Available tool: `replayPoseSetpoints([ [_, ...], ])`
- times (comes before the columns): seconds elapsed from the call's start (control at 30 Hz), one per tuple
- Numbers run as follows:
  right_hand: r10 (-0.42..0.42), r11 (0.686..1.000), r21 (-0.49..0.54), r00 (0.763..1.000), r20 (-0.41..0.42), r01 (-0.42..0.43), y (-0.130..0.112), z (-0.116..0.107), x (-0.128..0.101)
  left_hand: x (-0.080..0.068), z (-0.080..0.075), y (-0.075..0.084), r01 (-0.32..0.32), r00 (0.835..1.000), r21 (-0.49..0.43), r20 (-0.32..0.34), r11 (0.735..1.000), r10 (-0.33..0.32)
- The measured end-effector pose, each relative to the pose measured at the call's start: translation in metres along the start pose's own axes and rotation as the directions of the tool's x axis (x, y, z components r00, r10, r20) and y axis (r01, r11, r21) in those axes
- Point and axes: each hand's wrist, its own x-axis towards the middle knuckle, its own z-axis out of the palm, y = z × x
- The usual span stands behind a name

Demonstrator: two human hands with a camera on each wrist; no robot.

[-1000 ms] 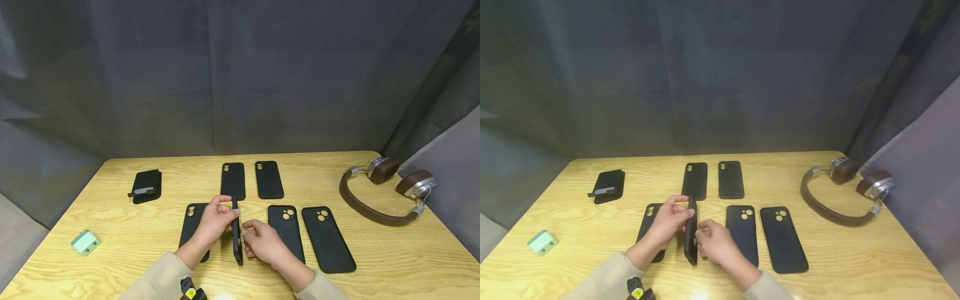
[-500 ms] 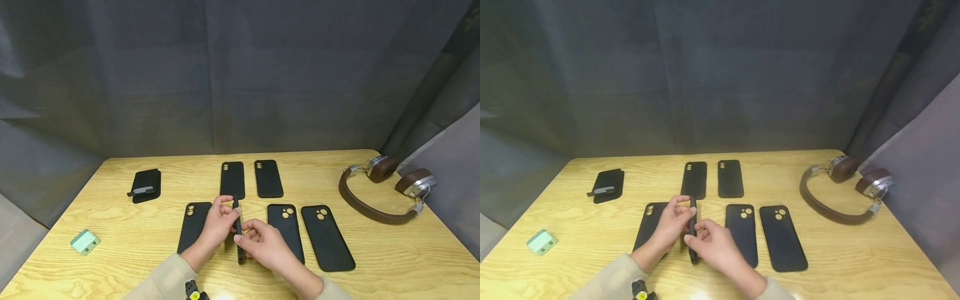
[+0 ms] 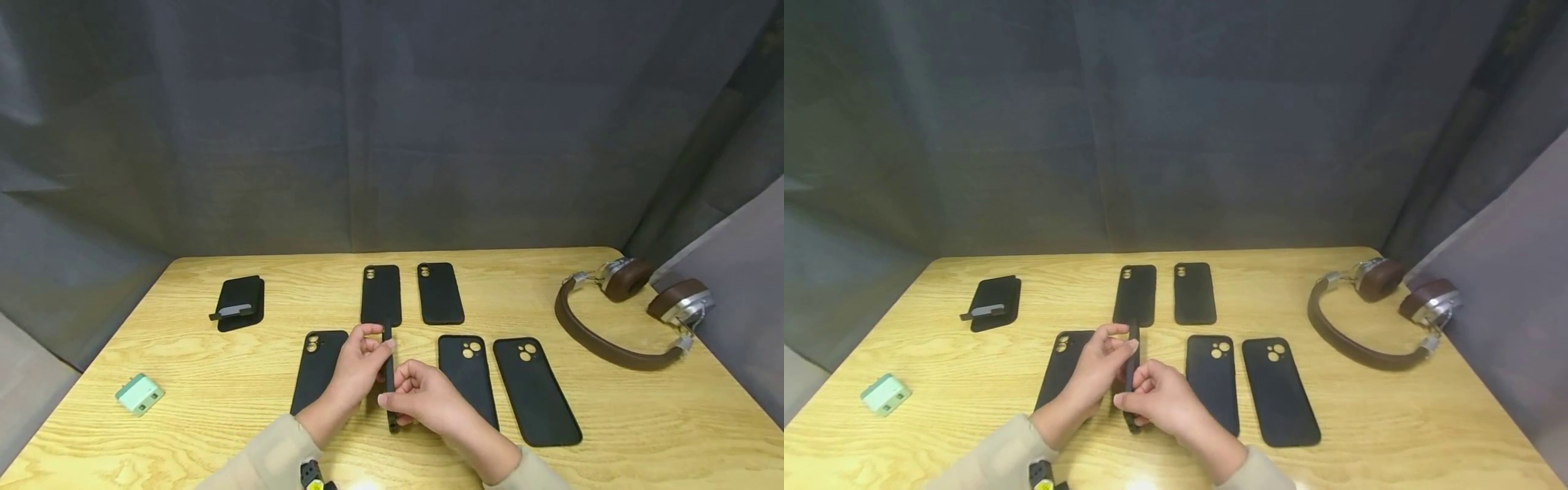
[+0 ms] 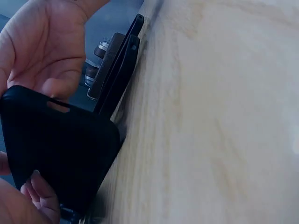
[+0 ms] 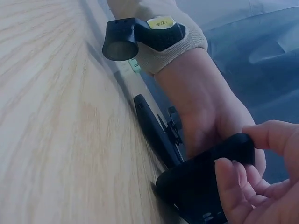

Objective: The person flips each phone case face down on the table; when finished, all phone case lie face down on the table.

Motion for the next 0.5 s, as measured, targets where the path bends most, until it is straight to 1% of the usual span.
replayPoseSetpoints([
  [0.13,-0.009,1.000,0.015,1.000,0.000,0.009,0.001,0.000,0.000,-0.003,-0.001,-0.001,0.035,0.999,-0.041,0.008,0.999,-0.034],
  [0.23,-0.018,1.000,0.000,1.000,-0.010,0.018,-0.001,-0.001,0.000,-0.007,-0.001,-0.002,0.055,0.998,-0.066,0.017,0.996,-0.054],
  [0.4,-0.040,0.999,-0.024,0.998,-0.040,0.039,-0.010,-0.004,-0.002,-0.009,-0.003,-0.005,0.070,0.998,-0.117,0.016,0.991,-0.068],
  [0.5,-0.052,0.999,-0.010,0.997,-0.058,0.051,-0.015,-0.004,-0.003,-0.010,-0.004,-0.007,0.081,0.997,-0.154,0.022,0.985,-0.079],
])
